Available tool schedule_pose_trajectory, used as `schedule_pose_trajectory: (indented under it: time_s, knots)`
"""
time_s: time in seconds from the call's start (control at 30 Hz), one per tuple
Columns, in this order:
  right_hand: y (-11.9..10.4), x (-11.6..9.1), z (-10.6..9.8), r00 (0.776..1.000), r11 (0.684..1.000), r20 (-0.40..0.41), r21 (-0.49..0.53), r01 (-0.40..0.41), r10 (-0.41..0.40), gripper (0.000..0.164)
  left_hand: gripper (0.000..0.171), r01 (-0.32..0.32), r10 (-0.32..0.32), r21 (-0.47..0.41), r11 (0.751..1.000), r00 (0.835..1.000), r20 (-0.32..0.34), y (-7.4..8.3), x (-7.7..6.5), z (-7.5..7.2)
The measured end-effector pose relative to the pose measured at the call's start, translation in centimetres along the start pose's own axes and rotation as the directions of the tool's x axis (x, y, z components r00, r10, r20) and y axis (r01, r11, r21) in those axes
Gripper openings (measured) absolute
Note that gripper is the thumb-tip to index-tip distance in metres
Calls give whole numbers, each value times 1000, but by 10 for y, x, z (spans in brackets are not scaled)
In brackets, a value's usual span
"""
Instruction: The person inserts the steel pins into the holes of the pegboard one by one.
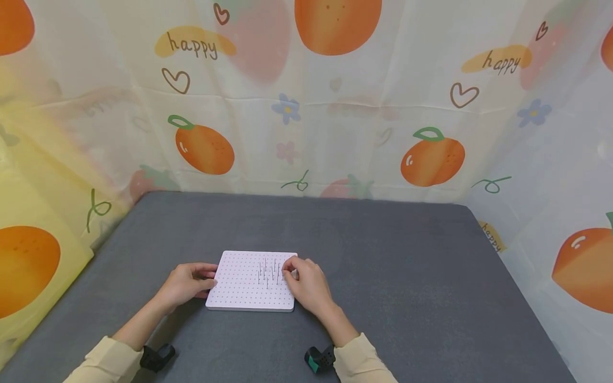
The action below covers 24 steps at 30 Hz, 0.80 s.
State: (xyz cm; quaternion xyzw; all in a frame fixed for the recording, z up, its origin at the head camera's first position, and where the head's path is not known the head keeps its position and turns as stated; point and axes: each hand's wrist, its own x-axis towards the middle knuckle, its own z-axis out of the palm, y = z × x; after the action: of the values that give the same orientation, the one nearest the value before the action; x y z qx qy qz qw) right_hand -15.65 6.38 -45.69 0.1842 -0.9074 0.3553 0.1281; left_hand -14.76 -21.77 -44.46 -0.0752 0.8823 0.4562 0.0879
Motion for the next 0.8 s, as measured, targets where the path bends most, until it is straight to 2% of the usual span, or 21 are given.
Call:
schedule_pose_trajectory:
  time_s: [0.27, 0.63, 0.8]
  knots:
    - [1, -1, 1, 999, 999, 34, -37, 9, -8, 6, 37, -12, 12, 34, 999, 1000, -7, 3, -2, 0]
    - [2, -1, 2, 998, 998, 48, -51, 40, -37, 8, 37, -7, 7, 19, 1000, 1000, -1, 3, -2, 0]
    - [2, -2, 1, 997, 997, 59, -56, 56, -53, 7, 37, -26, 26, 18, 1000, 1000, 5, 4, -3, 0]
